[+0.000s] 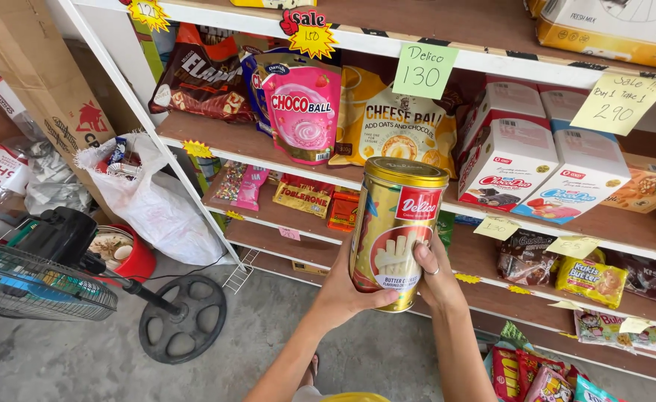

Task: Picking up and inspecting various snack packages on a grocery store shelf.

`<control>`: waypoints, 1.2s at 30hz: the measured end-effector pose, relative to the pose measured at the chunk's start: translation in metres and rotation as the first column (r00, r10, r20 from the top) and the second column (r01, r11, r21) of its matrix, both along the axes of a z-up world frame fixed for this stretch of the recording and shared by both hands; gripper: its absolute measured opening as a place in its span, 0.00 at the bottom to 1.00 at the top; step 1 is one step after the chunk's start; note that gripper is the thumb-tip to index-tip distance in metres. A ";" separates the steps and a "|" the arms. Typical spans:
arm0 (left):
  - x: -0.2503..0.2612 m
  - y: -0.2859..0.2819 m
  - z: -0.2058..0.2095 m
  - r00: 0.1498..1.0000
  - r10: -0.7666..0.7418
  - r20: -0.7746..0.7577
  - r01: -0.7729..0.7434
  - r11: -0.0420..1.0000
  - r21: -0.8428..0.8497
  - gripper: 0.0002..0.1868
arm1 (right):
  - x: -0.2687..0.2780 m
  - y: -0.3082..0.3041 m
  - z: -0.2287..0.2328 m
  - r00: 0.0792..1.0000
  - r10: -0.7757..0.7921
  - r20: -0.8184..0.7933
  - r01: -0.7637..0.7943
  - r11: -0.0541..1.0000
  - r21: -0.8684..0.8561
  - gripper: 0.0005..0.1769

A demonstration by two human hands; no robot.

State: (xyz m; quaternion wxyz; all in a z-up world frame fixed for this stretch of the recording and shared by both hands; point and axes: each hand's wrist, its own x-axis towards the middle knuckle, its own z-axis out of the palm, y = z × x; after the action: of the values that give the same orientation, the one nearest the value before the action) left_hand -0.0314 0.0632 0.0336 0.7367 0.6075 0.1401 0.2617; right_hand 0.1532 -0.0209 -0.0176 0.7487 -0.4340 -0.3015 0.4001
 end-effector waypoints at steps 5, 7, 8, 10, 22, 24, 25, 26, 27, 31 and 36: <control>0.006 0.001 -0.001 0.990 0.140 0.032 -0.143 0.983 0.117 0.62 | -0.027 -0.001 0.052 0.984 -0.114 0.136 0.125 0.989 -0.074 0.58; 0.008 0.001 0.002 0.978 0.204 0.030 -0.206 0.959 0.194 0.63 | -0.034 -0.001 0.062 0.971 -0.134 0.197 0.156 0.983 -0.096 0.54; 0.009 0.001 0.004 0.972 0.229 0.056 -0.235 0.952 0.198 0.63 | -0.037 -0.001 0.067 0.963 -0.159 0.217 0.184 0.978 -0.096 0.53; 0.011 0.001 0.006 0.965 0.251 0.079 -0.262 0.944 0.198 0.64 | -0.043 0.000 0.071 0.954 -0.185 0.237 0.213 0.972 -0.099 0.52; 0.015 0.017 0.002 0.929 0.348 0.124 -0.363 0.794 0.487 0.67 | -0.050 0.017 0.069 0.849 -0.274 0.452 0.299 0.954 0.016 0.55; 0.016 0.020 0.006 0.931 0.333 0.152 -0.360 0.760 0.540 0.67 | -0.050 0.017 0.071 0.833 -0.285 0.474 0.334 0.942 -0.022 0.55; 0.016 0.022 0.007 0.932 0.329 0.153 -0.358 0.761 0.541 0.67 | -0.051 0.018 0.076 0.831 -0.289 0.475 0.338 0.941 -0.020 0.55; 0.016 0.024 0.008 0.934 0.323 0.150 -0.349 0.743 0.571 0.68 | -0.052 0.018 0.081 0.824 -0.297 0.482 0.327 0.945 0.022 0.55; 0.017 0.027 0.009 0.937 0.318 0.146 -0.339 0.724 0.600 0.68 | -0.053 0.019 0.086 0.817 -0.305 0.490 0.315 0.947 0.065 0.56; 0.020 0.032 0.011 0.938 0.317 0.137 -0.327 0.687 0.649 0.69 | -0.049 0.022 0.082 0.849 -0.302 0.434 0.301 0.951 0.073 0.54; 0.023 0.039 0.014 0.944 0.299 0.141 -0.313 0.669 0.674 0.70 | -0.049 0.029 0.084 0.865 -0.340 0.368 0.314 0.940 0.131 0.54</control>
State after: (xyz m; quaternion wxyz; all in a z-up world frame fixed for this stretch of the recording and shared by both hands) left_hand -0.0083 0.1017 0.0480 0.4050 0.8023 0.1258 0.4201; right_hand 0.1040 0.0085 0.0662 0.7457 -0.5237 -0.3778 0.1640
